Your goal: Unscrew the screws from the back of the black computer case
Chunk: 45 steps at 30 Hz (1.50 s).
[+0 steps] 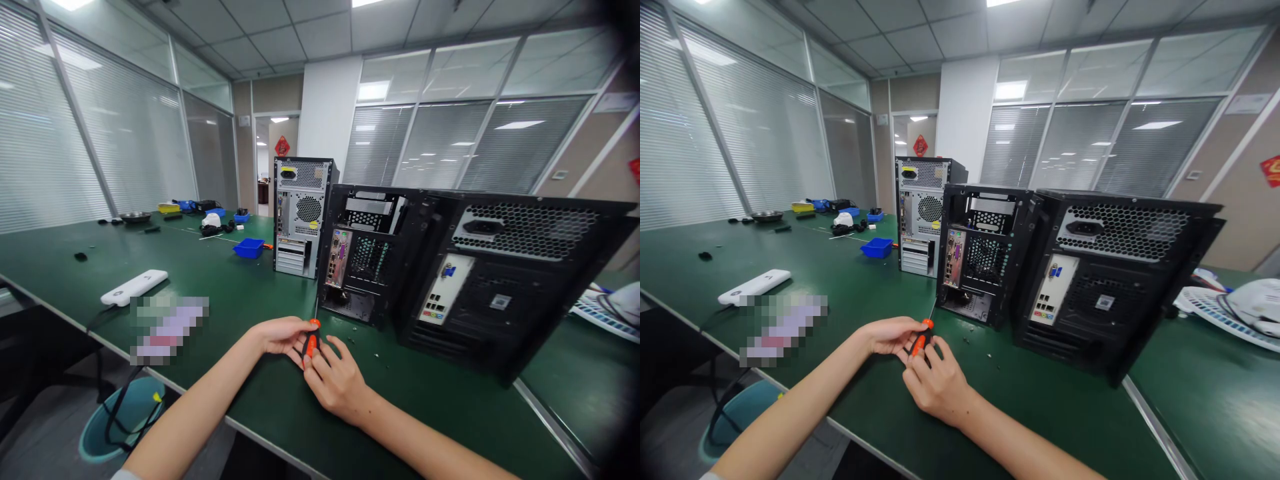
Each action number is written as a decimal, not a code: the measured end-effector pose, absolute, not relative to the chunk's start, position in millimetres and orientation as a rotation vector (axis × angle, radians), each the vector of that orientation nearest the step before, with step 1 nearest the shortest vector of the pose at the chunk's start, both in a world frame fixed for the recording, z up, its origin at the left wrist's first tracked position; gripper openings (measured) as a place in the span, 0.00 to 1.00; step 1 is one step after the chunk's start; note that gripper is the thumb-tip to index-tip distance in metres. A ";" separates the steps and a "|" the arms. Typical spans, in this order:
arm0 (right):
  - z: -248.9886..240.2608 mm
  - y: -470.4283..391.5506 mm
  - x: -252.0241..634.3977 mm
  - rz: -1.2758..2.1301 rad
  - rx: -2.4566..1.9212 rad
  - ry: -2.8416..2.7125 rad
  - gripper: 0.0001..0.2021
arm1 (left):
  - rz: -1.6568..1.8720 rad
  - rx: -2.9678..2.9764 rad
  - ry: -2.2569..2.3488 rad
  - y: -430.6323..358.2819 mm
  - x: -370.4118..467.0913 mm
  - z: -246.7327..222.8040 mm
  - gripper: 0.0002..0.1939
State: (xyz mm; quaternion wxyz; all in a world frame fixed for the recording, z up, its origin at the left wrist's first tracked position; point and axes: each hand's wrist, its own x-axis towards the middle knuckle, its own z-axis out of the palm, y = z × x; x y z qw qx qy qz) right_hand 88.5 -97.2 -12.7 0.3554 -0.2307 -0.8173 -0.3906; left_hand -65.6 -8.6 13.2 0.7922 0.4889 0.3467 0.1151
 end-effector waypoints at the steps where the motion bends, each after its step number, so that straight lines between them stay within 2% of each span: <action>1: -12.5 -97.2 88.4 -1.010 -0.597 -2.109 0.10 | 0.243 1.051 0.738 -8.4 -65.6 12.9 0.18; 13: -11.7 -97.3 87.3 -1.016 -0.634 -2.101 0.10 | 0.240 1.026 0.744 -9.8 -64.1 14.5 0.14; 45: -12.3 -99.0 88.9 -0.995 -0.660 -2.139 0.11 | 0.236 1.030 0.708 -8.4 -64.4 10.0 0.12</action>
